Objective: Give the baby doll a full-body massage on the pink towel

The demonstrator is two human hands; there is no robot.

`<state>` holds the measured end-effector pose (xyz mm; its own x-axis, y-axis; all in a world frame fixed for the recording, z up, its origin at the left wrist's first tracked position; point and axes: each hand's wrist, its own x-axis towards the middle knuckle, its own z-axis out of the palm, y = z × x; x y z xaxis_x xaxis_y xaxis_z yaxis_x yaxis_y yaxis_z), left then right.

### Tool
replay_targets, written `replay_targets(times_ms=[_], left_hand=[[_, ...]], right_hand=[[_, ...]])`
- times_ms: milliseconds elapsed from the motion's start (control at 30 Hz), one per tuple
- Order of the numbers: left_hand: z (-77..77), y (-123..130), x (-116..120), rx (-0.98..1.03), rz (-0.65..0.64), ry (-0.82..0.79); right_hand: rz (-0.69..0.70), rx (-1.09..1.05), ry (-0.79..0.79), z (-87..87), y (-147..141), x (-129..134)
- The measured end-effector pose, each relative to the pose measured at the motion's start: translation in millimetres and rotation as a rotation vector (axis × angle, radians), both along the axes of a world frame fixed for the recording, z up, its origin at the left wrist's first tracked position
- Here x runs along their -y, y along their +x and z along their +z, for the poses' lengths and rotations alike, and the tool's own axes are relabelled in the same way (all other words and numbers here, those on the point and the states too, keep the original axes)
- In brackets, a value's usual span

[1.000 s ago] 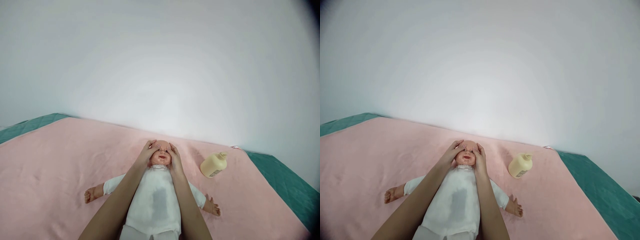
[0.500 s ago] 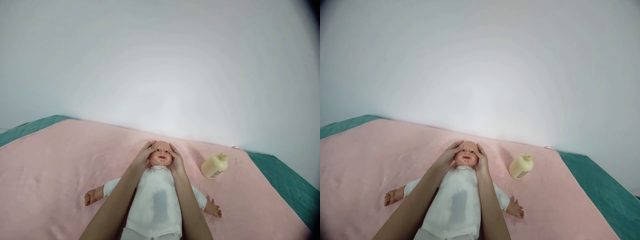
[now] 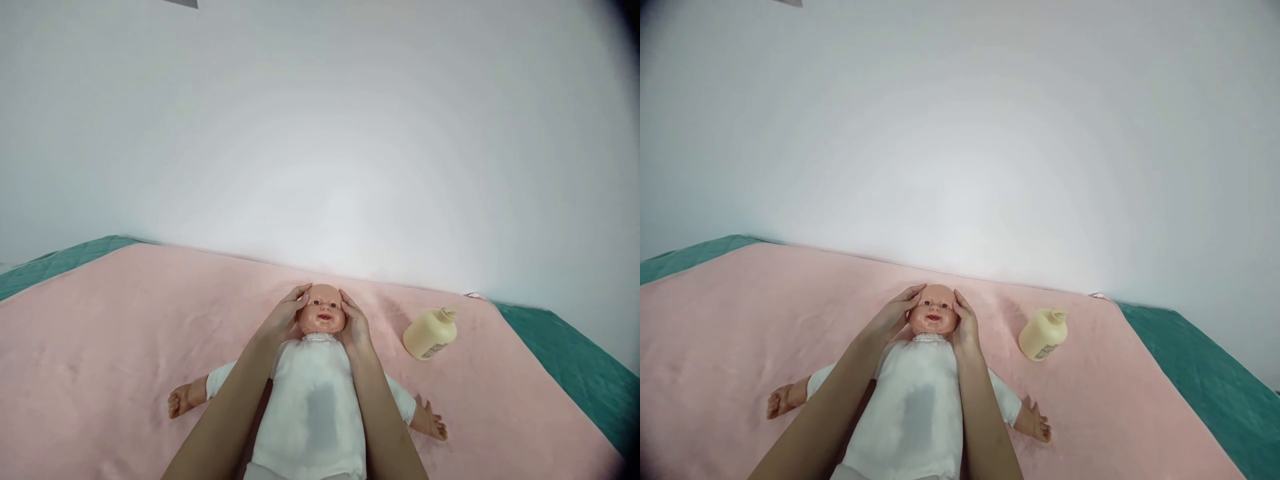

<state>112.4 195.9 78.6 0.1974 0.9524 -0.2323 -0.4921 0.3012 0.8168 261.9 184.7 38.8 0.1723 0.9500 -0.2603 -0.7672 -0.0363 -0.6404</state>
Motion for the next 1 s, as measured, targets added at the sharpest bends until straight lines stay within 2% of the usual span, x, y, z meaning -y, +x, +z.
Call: replay_targets(times_ms=[167,400,533,767,1000], left_hand=[[1.7,8.0,4.0,-0.039,0.035,0.033],[-25.2,19.3,-4.3,-0.136,0.120,0.114],[-32.9,19.2,-8.0,-0.191,0.118,0.132],[-29.6,18.5,-5.7,-0.236,0.122,0.129],[-14.3,18.0,1.5,-0.150,0.118,0.052]], right_hand=[[-0.010,0.025,0.018,1.5,-3.8,0.8],[-0.020,0.182,0.062,6.7,-10.8,7.8],[-0.058,0.217,0.040,4.8,-11.6,7.0],[-0.042,0.243,0.032,4.8,-11.3,7.9],[-0.030,0.243,0.018,0.6,-10.1,6.2]])
